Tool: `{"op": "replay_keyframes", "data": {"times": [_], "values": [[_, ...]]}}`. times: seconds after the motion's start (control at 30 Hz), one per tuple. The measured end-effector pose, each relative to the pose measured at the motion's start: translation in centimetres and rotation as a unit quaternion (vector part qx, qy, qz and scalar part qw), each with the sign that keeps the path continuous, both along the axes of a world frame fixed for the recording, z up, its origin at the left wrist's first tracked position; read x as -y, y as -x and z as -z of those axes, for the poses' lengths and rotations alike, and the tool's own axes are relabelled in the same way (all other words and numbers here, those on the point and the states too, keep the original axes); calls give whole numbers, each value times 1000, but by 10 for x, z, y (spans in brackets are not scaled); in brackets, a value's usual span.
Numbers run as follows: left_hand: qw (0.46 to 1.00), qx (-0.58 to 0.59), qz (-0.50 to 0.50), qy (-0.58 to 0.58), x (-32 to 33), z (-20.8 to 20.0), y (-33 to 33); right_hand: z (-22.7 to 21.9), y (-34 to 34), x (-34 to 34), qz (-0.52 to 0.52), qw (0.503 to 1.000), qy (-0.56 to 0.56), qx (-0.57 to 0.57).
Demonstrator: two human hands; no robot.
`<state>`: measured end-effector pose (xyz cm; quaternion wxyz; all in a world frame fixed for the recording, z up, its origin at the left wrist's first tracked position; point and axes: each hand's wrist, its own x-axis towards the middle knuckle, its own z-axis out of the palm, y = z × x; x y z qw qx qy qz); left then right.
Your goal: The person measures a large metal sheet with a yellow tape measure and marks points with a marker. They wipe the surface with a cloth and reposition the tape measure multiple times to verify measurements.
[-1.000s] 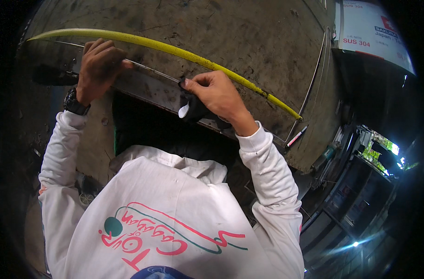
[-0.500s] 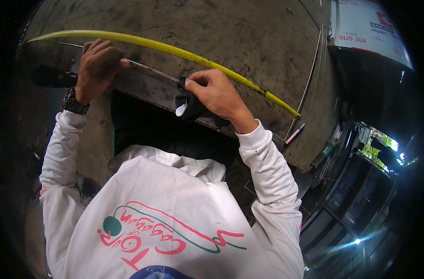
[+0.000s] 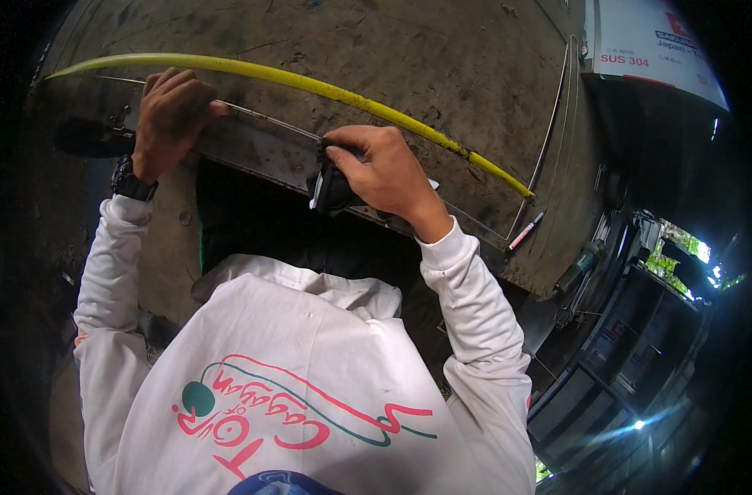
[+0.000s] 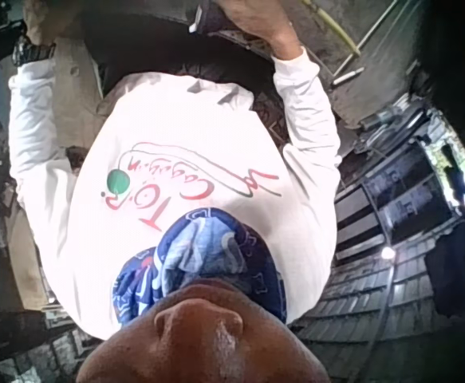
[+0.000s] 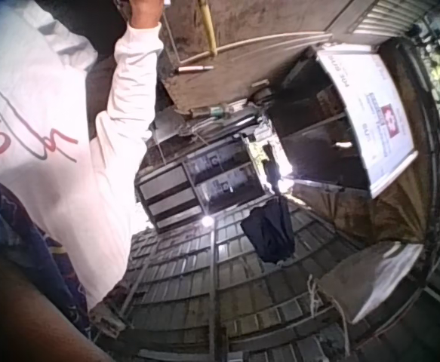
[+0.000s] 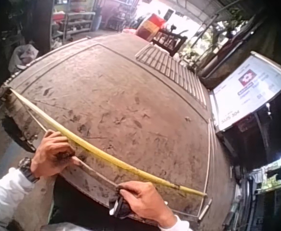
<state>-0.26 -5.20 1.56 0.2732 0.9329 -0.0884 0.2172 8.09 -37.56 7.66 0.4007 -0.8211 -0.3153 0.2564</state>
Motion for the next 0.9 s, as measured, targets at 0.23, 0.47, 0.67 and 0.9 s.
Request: {"op": "replay_keyframes", "data": {"times": [0.23, 0.47, 0.67, 0.9], "values": [[1000, 0, -2, -5, 1, -2, 0, -18, -14, 35, -7, 993, 107, -53], [1000, -16, -13, -5, 5, -6, -2, -29, -27, 116, 48, 966, 119, -222], [999, -37, -20, -15, 5, -8, -1, -20, -23, 101, 78, 973, 166, -138], [998, -58, -3, -15, 7, -15, 1, -8, -14, 59, 77, 978, 168, -98]]}}
